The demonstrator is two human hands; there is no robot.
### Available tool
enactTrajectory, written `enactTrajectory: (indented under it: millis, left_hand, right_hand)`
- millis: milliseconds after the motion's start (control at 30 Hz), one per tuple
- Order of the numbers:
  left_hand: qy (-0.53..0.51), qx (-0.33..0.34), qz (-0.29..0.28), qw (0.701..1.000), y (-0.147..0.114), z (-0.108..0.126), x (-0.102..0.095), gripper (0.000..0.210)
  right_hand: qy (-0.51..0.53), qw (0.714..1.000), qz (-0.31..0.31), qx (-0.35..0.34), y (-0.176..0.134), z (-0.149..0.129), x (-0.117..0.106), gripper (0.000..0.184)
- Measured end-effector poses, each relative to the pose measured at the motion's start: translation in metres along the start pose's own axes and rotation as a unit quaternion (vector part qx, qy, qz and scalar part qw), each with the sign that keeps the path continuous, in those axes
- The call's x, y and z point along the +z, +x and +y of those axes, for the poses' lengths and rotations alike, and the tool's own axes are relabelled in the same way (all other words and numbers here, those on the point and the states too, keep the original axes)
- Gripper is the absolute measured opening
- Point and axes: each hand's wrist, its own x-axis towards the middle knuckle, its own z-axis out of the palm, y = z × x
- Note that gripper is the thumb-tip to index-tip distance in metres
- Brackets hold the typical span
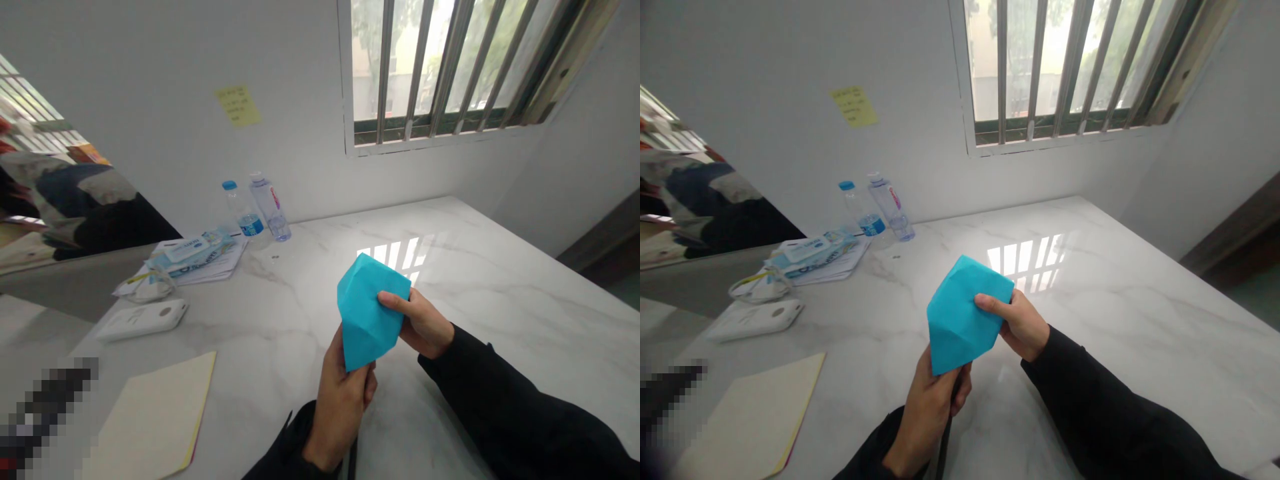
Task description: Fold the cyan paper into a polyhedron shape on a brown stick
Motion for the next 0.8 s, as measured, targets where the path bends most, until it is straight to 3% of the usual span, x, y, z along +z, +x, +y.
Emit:
enactTrajectory:
  millis: [233, 367, 467, 600, 800]
  left_hand:
    - [0.022, 0.03, -0.043, 0.998, -0.008, 0.014, -0.002, 0.013]
    - [0.056, 0.094, -0.052, 0.993, -0.017, 0.025, -0.003, 0.016]
    - [0.108, 0.128, -0.027, 0.986, -0.024, 0.028, -0.001, 0.024]
    - [0.137, 0.114, -0.042, 0.983, -0.031, 0.026, 0.004, 0.04]
    - [0.079, 0.129, 0.016, 0.988, -0.035, 0.031, 0.006, 0.038]
  right_hand:
    - [0.016, 0.998, -0.055, 0.036, -0.004, -0.004, -0.001, 0.035]
    - [0.021, 0.996, -0.068, 0.051, -0.01, -0.004, 0.0, 0.036]
    - [0.013, 0.997, -0.058, 0.053, -0.014, -0.006, -0.001, 0.036]
    - [-0.036, 0.999, -0.018, 0.033, -0.02, -0.01, -0.005, 0.04]
    - [-0.139, 0.99, 0.007, -0.005, -0.03, -0.016, -0.007, 0.049]
